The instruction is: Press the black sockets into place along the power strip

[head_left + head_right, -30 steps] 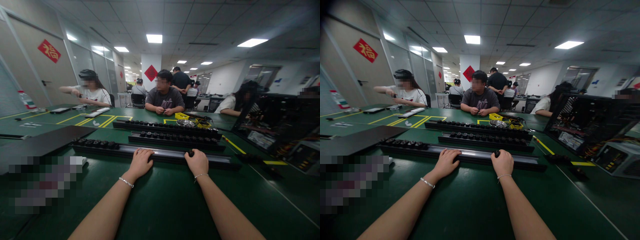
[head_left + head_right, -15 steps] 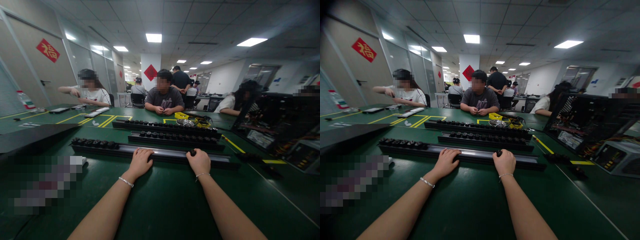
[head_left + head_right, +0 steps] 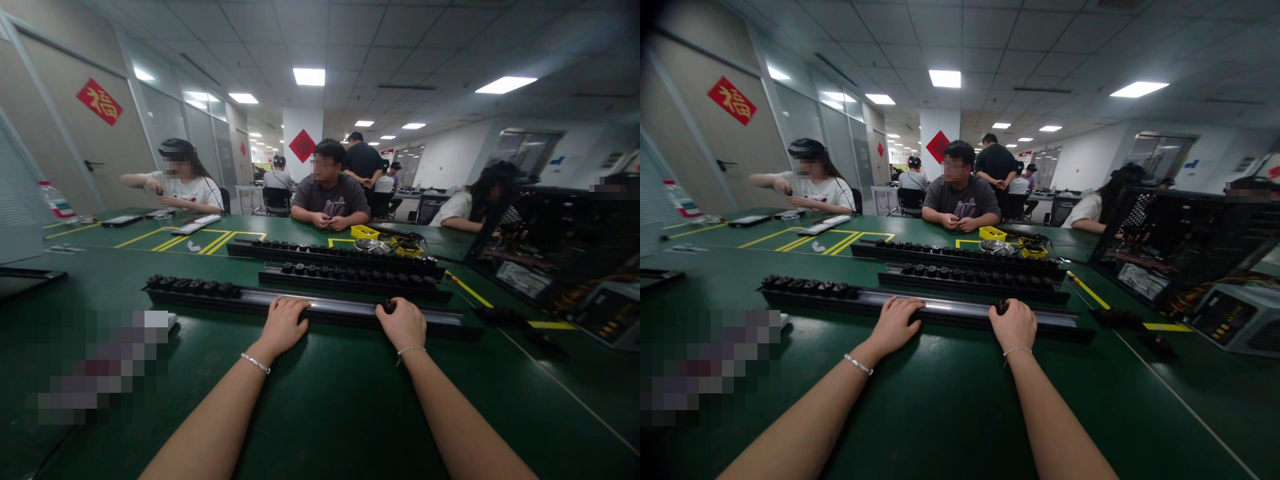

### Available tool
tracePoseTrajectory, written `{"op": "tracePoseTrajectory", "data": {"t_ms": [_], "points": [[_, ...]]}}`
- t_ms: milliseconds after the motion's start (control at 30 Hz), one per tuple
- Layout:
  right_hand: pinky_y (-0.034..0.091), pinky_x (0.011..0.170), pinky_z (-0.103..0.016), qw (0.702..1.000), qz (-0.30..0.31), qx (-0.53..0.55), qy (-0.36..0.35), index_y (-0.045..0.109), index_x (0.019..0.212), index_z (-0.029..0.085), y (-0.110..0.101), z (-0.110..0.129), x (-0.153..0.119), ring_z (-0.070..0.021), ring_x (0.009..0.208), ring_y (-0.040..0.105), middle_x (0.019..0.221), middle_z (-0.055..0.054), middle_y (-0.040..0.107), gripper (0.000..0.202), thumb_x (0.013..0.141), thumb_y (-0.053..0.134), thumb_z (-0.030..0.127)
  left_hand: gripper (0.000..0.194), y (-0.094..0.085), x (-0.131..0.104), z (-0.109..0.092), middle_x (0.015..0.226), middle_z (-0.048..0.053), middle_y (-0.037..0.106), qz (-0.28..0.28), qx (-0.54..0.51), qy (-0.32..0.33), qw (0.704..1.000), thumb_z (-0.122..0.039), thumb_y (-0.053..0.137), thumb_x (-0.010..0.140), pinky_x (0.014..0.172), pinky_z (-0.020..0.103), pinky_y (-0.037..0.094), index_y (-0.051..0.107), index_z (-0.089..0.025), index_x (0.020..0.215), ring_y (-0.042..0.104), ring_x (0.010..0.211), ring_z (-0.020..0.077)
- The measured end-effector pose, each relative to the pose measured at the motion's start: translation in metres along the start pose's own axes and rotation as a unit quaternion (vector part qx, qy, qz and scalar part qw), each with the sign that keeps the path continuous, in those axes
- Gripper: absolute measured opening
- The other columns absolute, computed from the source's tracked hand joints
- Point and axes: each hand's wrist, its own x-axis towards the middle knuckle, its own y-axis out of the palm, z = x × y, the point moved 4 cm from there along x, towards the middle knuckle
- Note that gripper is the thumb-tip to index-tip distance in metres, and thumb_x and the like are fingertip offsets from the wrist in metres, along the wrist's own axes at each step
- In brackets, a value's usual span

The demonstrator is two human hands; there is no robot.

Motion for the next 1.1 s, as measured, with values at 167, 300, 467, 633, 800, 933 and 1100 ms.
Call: {"op": "tracePoseTrajectory", "data": {"t_ms": [167, 300, 467, 633, 800, 933, 1100], "points": [[0.036, 0.084, -0.034, 1.000, -0.005, -0.006, 0.008, 0.059, 0.095, 0.015, 0.0015, -0.0007, -0.0002, -0.0251, 0.096, 0.054, 0.097, -0.012, 0.063, 0.036, 0.074, 0.051, 0.042, 0.032, 0.0007, 0.0000, -0.0005, 0.117, 0.000, 0.061, -0.005, 0.004, -0.001, 1.000, -0.026, 0.050, 0.078, 0.106, 0.045, 0.019, 0.055, -0.030, 0.109, 0.050, 0.112, 0.0198], [0.036, 0.085, -0.035, 1.000, -0.015, -0.001, 0.011, 0.058, 0.094, 0.015, 0.0013, -0.0005, -0.0011, -0.0258, 0.097, 0.053, 0.098, -0.012, 0.062, 0.035, 0.074, 0.050, 0.042, 0.032, 0.0005, 0.0001, -0.0006, 0.117, -0.001, 0.062, -0.010, 0.010, -0.003, 1.000, -0.026, 0.050, 0.078, 0.106, 0.045, 0.019, 0.055, -0.030, 0.109, 0.051, 0.112, 0.0199], [0.037, 0.082, -0.033, 1.000, -0.016, -0.001, 0.014, 0.057, 0.094, 0.014, 0.0019, -0.0038, 0.0000, -0.0253, 0.095, 0.054, 0.095, -0.012, 0.062, 0.035, 0.075, 0.049, 0.041, 0.032, 0.0000, 0.0004, -0.0007, 0.118, -0.001, 0.061, -0.006, 0.009, 0.000, 1.000, -0.026, 0.050, 0.078, 0.106, 0.045, 0.019, 0.055, -0.030, 0.109, 0.050, 0.112, 0.0199], [0.038, 0.080, -0.032, 1.000, -0.014, -0.009, 0.014, 0.056, 0.092, 0.014, 0.0010, -0.0049, 0.0004, -0.0251, 0.092, 0.055, 0.092, -0.012, 0.062, 0.034, 0.075, 0.049, 0.042, 0.032, -0.0005, 0.0000, -0.0010, 0.118, -0.001, 0.061, -0.002, 0.002, 0.000, 1.000, -0.025, 0.050, 0.078, 0.107, 0.045, 0.019, 0.055, -0.030, 0.110, 0.050, 0.113, 0.0195], [0.038, 0.079, -0.033, 0.999, -0.022, -0.019, 0.016, 0.055, 0.090, 0.014, -0.0012, -0.0038, -0.0009, -0.0262, 0.093, 0.054, 0.091, -0.013, 0.062, 0.033, 0.075, 0.049, 0.042, 0.033, -0.0004, -0.0002, -0.0012, 0.118, 0.000, 0.061, 0.000, 0.004, -0.004, 1.000, -0.025, 0.051, 0.078, 0.107, 0.044, 0.019, 0.055, -0.029, 0.110, 0.050, 0.113, 0.0200], [0.038, 0.079, -0.033, 0.999, -0.021, -0.016, 0.018, 0.055, 0.089, 0.015, -0.0008, -0.0044, -0.0008, -0.0264, 0.092, 0.055, 0.090, -0.013, 0.062, 0.032, 0.075, 0.049, 0.043, 0.032, -0.0006, 0.0000, -0.0013, 0.118, 0.000, 0.061, -0.002, 0.005, -0.003, 1.000, -0.025, 0.050, 0.078, 0.107, 0.045, 0.020, 0.055, -0.029, 0.110, 0.050, 0.113, 0.0198], [0.038, 0.078, -0.033, 0.999, -0.024, -0.018, 0.017, 0.056, 0.088, 0.015, 0.0002, -0.0040, 0.0000, -0.0258, 0.090, 0.055, 0.088, -0.013, 0.062, 0.032, 0.075, 0.049, 0.043, 0.033, -0.0004, 0.0001, -0.0015, 0.117, 0.000, 0.062, -0.001, 0.008, -0.003, 1.000, -0.025, 0.050, 0.077, 0.107, 0.045, 0.019, 0.055, -0.029, 0.109, 0.051, 0.113, 0.0194]]}}
